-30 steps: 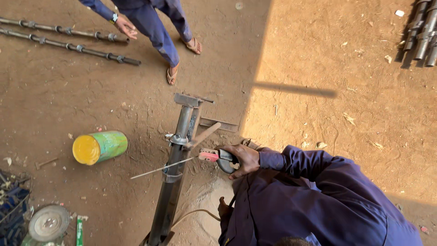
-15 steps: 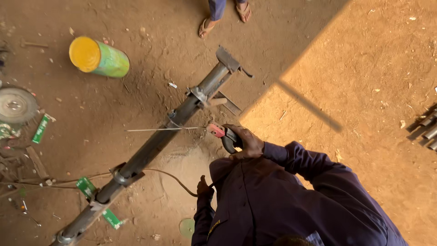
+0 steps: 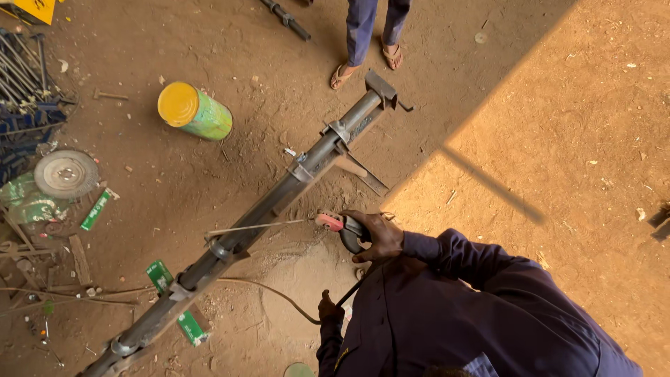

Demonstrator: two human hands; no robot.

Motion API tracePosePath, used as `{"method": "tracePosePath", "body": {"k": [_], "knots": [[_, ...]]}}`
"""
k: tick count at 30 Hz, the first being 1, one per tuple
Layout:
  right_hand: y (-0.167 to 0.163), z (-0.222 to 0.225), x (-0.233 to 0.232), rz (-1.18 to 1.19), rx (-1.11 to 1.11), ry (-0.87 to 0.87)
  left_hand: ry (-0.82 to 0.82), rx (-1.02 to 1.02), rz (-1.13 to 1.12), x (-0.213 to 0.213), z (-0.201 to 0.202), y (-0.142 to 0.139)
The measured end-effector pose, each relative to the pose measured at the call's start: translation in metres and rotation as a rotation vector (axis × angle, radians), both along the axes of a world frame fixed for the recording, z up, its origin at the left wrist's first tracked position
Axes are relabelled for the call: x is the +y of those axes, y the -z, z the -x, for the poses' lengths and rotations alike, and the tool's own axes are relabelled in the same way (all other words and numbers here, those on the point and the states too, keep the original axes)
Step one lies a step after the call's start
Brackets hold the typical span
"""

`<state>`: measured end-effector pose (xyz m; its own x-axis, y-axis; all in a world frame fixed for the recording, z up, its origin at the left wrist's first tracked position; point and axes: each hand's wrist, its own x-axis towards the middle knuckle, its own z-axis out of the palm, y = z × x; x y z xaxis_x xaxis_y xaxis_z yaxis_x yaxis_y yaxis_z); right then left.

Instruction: The person welds a long metal pipe assembly using a handheld welding torch, moving along the pipe to join sections. The person holds the pipe with one hand and the torch with the other, producing bright sparks and smoke as welds are applied at multiple points along the pipe.

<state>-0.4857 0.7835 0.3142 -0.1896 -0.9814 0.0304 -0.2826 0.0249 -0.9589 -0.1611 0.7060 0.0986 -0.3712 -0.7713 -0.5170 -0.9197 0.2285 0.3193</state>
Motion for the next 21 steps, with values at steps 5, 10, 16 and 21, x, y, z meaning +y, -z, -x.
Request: {"method": "tracePosePath", "body": {"k": [5, 10, 16, 21], "knots": [[0.000, -0.032, 0.000, 0.141, 0.056, -0.016, -0.047, -0.010, -0.013, 0.002, -0.032, 0.006], [-0.004, -0.026, -0.014, 0.093, 0.134, -0.034, -0.094, 0.340, 0.197, -0.004, -0.045, -0.005], [-0.022, 0.038, -0.067, -0.036, -0.043, -0.090, -0.206, 0.571, 0.335, -0.025, -0.019, -0.001], [-0.058, 0.119, -0.141, 0.001, 0.189, -0.205, -0.386, 0.720, 0.394, -0.040, 0.032, 0.002]]}}
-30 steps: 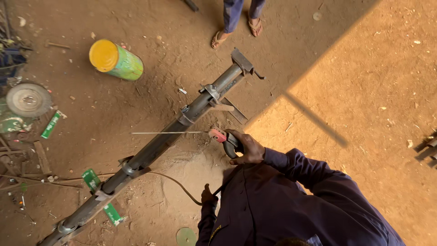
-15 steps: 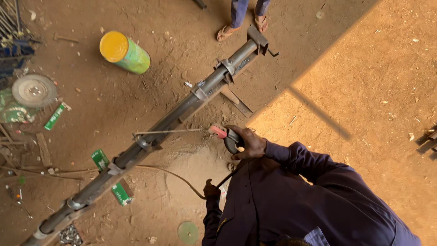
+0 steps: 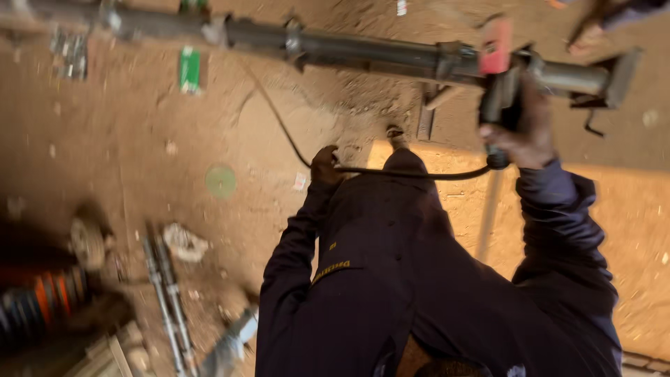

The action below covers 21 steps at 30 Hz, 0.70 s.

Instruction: The person welds a long metal pipe assembly using a handheld welding torch, moving along the pipe to join sections. The person holds the pipe with one hand and the torch with the other, producing bright sparks and smoke as welds are applied at multiple points along the pipe.

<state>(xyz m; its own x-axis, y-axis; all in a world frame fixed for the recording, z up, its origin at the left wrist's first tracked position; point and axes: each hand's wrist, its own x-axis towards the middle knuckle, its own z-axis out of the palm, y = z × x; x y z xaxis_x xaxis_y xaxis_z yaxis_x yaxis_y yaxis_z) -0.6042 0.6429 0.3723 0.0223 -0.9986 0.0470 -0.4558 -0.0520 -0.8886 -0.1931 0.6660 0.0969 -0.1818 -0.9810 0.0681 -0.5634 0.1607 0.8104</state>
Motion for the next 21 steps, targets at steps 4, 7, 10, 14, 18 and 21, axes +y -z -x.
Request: {"method": "tracePosePath", "body": {"k": [4, 7, 10, 14, 18, 21], "knots": [[-0.019, 0.052, -0.069, -0.076, -0.280, -0.218, -0.070, -0.059, 0.026, -0.023, 0.072, -0.020], [-0.029, 0.100, -0.117, -0.119, -0.140, -0.314, -0.083, -0.101, -0.003, -0.032, 0.127, -0.044], [-0.015, 0.131, -0.170, -0.073, 0.019, -0.436, -0.102, -0.078, 0.035, -0.045, 0.169, -0.061], [0.013, 0.155, -0.219, -0.254, 0.003, -0.468, -0.144, -0.100, -0.048, -0.050, 0.203, -0.072], [0.030, 0.161, -0.254, -0.453, 0.017, -0.415, -0.170, -0.091, -0.127, -0.054, 0.214, -0.080], [0.042, 0.155, -0.273, -0.444, -0.113, -0.475, -0.210, -0.084, -0.085, -0.056, 0.220, -0.087]]}}
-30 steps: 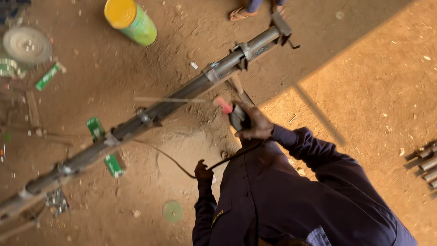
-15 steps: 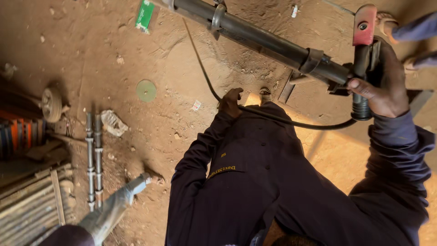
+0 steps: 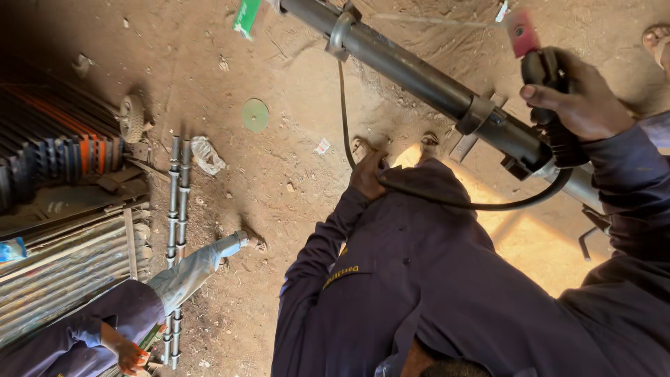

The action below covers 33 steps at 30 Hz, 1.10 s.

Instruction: The person welds a long metal pipe assembly using a handheld welding torch, moving along the pipe to join sections. The person holds the pipe with one hand and the torch with the other, producing bright sparks and smoke as welds are applied at multiple points along the pipe.

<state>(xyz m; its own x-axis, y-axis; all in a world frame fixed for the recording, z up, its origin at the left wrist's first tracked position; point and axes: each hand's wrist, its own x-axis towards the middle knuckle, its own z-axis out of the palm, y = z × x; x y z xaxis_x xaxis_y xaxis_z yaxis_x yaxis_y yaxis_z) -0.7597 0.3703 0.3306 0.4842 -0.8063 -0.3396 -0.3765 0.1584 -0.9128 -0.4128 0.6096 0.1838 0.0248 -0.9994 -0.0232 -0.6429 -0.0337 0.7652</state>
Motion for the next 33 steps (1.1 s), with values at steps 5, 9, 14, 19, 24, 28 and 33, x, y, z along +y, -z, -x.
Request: {"method": "tracePosePath", "body": {"k": [5, 9, 14, 19, 24, 28, 33], "knots": [[0.015, 0.000, -0.026, -0.021, 0.031, -0.069, -0.003, -0.003, -0.101, -0.008, 0.016, -0.007], [0.016, -0.001, -0.036, -0.066, -0.047, -0.068, -0.028, -0.006, -0.124, -0.015, 0.020, -0.010], [0.021, -0.014, -0.042, -0.079, -0.036, -0.081, -0.021, -0.004, -0.127, -0.019, 0.015, -0.009], [0.030, -0.013, -0.049, -0.048, -0.045, -0.110, -0.041, -0.019, -0.189, -0.020, 0.015, -0.004], [0.040, -0.018, -0.051, 0.112, -0.008, -0.173, -0.053, -0.005, -0.180, -0.018, 0.014, -0.003], [0.037, -0.014, -0.051, 0.078, -0.019, -0.148, -0.043, -0.038, -0.196, -0.017, 0.014, -0.003], [0.031, -0.013, -0.048, -0.106, -0.087, -0.065, -0.034, -0.078, -0.188, -0.017, 0.010, 0.002]]}}
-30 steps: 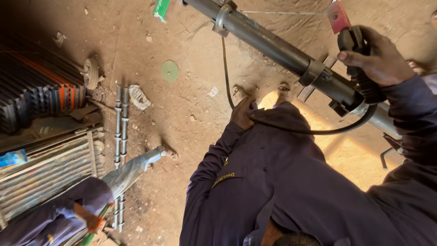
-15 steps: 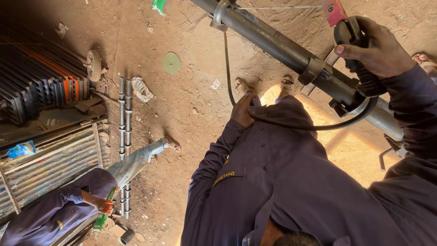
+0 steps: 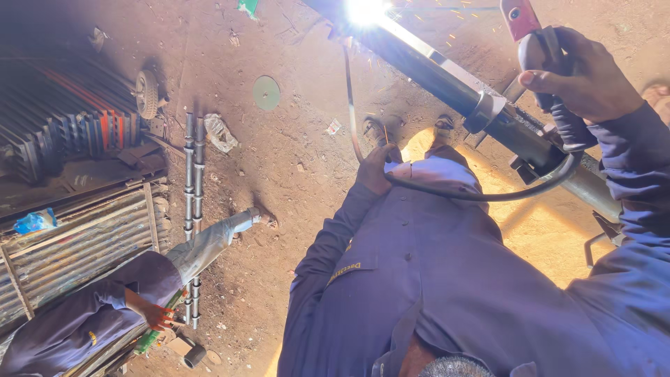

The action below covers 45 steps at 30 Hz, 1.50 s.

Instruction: The person welds a long metal pipe assembly using a handheld welding torch, moving along the pipe to join sections. The person holds the pipe with one hand and the torch with the other, producing bright sparks and smoke as welds are applied at multiple points along the pipe.

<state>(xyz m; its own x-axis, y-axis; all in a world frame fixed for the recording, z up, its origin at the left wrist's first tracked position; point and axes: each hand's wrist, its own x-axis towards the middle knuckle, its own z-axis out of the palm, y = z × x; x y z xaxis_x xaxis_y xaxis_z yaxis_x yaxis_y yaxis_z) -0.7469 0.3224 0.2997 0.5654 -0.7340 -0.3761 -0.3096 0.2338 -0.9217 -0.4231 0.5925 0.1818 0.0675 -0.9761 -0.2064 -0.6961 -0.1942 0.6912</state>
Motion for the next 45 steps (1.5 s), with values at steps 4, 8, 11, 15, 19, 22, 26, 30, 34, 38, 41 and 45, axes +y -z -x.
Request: {"method": "tracePosePath", "body": {"k": [4, 8, 11, 15, 19, 22, 26, 30, 34, 38, 41, 45], "knots": [[0.000, -0.004, 0.000, 0.057, -0.030, -0.024, 0.001, 0.076, 0.054, 0.000, -0.002, 0.007], [-0.001, -0.003, 0.002, 0.121, -0.013, -0.063, -0.011, 0.056, 0.053, 0.001, 0.001, 0.008], [-0.004, -0.002, 0.004, 0.039, -0.021, -0.023, -0.004, 0.040, 0.034, -0.001, 0.004, 0.003], [-0.009, 0.000, 0.002, -0.028, 0.000, -0.015, 0.000, 0.043, 0.036, -0.006, 0.009, -0.008], [-0.012, 0.000, 0.001, -0.017, -0.027, -0.004, 0.064, 0.017, 0.221, -0.006, 0.011, -0.015], [-0.013, 0.002, -0.001, -0.016, -0.056, -0.007, 0.014, 0.117, -0.050, -0.004, 0.011, -0.013], [-0.013, 0.005, -0.002, -0.013, -0.042, -0.007, 0.063, -0.110, 0.061, -0.003, 0.016, -0.001], [-0.010, 0.009, -0.003, -0.034, -0.028, -0.009, -0.066, -0.003, -0.051, 0.000, 0.019, 0.001], [-0.002, 0.014, -0.004, 0.041, -0.035, -0.016, -0.021, 0.100, -0.033, 0.004, 0.019, -0.003], [0.006, 0.023, 0.002, 0.320, -0.025, -0.011, 0.023, 0.118, 0.120, 0.015, 0.022, -0.010], [0.001, 0.036, 0.012, 0.449, 0.002, 0.025, 0.073, 0.039, 0.189, 0.020, 0.025, -0.017], [-0.020, 0.050, 0.034, 0.453, -0.037, 0.131, 0.144, -0.011, 0.284, 0.018, 0.032, -0.028]]}}
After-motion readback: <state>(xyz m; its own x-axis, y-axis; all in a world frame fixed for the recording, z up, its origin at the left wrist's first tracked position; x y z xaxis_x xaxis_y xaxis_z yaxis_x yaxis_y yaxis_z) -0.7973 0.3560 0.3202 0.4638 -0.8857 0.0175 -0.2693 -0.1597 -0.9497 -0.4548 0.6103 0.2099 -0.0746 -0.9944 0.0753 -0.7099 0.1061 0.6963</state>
